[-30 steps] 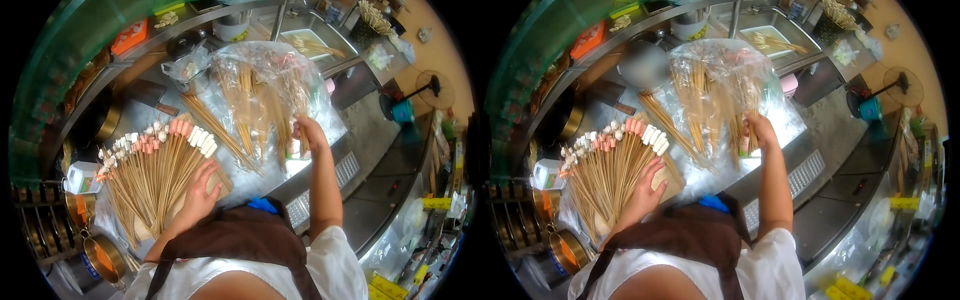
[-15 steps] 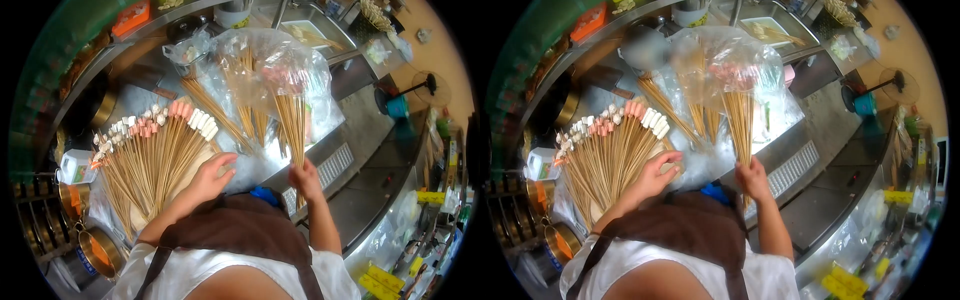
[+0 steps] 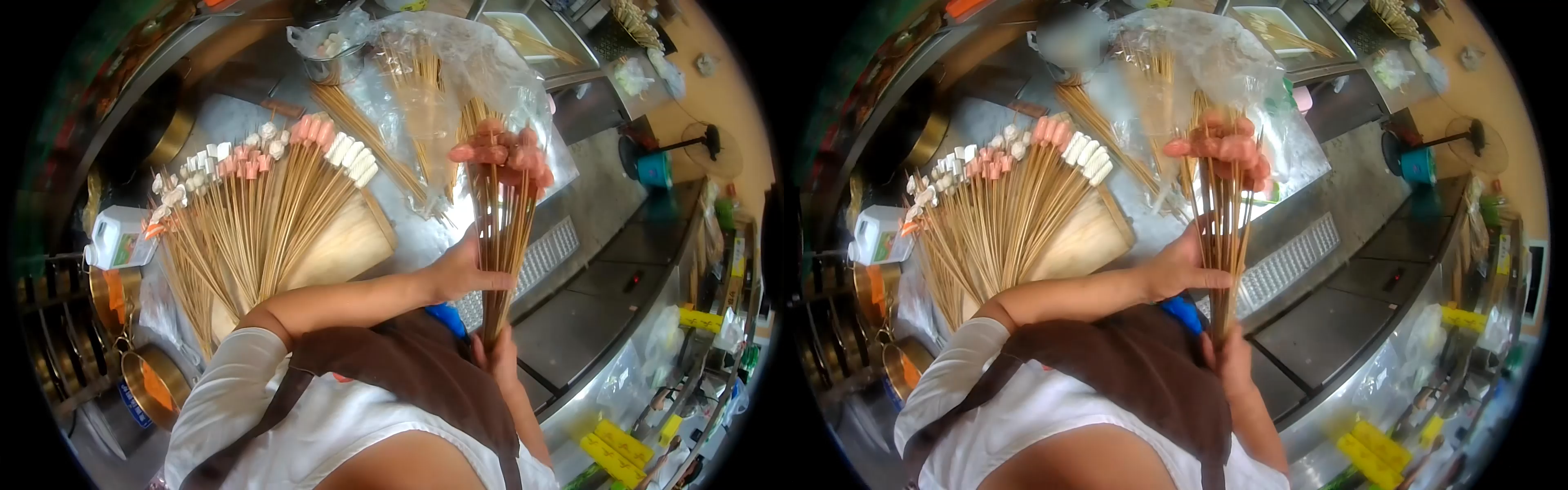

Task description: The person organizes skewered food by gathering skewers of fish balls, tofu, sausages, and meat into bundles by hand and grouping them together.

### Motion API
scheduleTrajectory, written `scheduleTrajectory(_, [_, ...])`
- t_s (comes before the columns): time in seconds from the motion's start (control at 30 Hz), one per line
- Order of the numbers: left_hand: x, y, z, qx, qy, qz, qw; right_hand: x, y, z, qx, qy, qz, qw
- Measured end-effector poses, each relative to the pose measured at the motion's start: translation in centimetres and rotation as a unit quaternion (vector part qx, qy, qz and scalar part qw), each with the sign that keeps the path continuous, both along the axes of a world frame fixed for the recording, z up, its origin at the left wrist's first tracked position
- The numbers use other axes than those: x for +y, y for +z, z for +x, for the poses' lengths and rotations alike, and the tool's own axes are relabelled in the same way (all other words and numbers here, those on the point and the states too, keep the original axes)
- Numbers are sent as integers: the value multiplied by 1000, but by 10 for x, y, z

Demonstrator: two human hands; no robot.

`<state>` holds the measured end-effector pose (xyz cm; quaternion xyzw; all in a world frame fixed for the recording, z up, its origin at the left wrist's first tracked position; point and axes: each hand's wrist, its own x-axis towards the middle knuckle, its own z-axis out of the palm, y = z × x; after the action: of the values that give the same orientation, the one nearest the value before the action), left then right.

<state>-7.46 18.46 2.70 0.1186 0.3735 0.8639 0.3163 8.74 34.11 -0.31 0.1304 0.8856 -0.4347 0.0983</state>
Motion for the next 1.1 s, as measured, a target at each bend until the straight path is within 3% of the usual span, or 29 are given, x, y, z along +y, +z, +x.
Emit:
scheduleTrajectory(0.03, [-1,0,4,0,1,-3,1000,-11,3,-2,26,25,94,995])
scheduleTrajectory(0.07, [-5,1,7,11,35,-16,999,-24,7,-11,-42,9,94,995])
scheduleTrajectory(0.1, [-8,2,7,23,70,-25,997,-33,12,-24,-36,12,89,995])
scheduleTrajectory(0.17, [-20,12,-5,74,128,-39,988,-49,19,-49,140,80,93,983])
scheduleTrajectory(0.2, [-29,16,-14,82,138,-11,987,-58,21,-60,62,78,93,991])
scheduleTrajectory(0.23, [-37,21,-22,91,148,17,985,-66,16,-67,76,84,89,990])
scheduleTrajectory(0.3, [-52,23,-38,117,166,30,979,-83,5,-88,247,144,14,958])
scheduleTrajectory(0.43, [-88,44,-52,116,178,97,972,-127,4,-109,223,184,-76,954])
scheduleTrajectory(0.6, [-118,40,-40,107,193,86,972,-145,18,-112,203,311,-123,920])
scheduleTrajectory(0.73, [-129,37,-34,65,216,136,965,-143,35,-121,249,362,-96,893])
scheduleTrajectory(0.83, [-134,40,-34,76,233,110,963,-141,44,-130,252,360,-98,893])
scheduleTrajectory(0.93, [-134,49,-32,111,295,-28,949,-135,57,-164,433,256,-78,861])
scheduleTrajectory(0.97, [-132,53,-31,112,294,-26,949,-133,73,-182,476,233,-36,847])
scheduleTrajectory(1.0, [-129,57,-30,114,331,-66,935,-138,97,-197,488,189,-84,848])
scheduleTrajectory(1.1, [-120,63,-32,131,370,-126,911,-155,161,-236,528,128,-48,838])
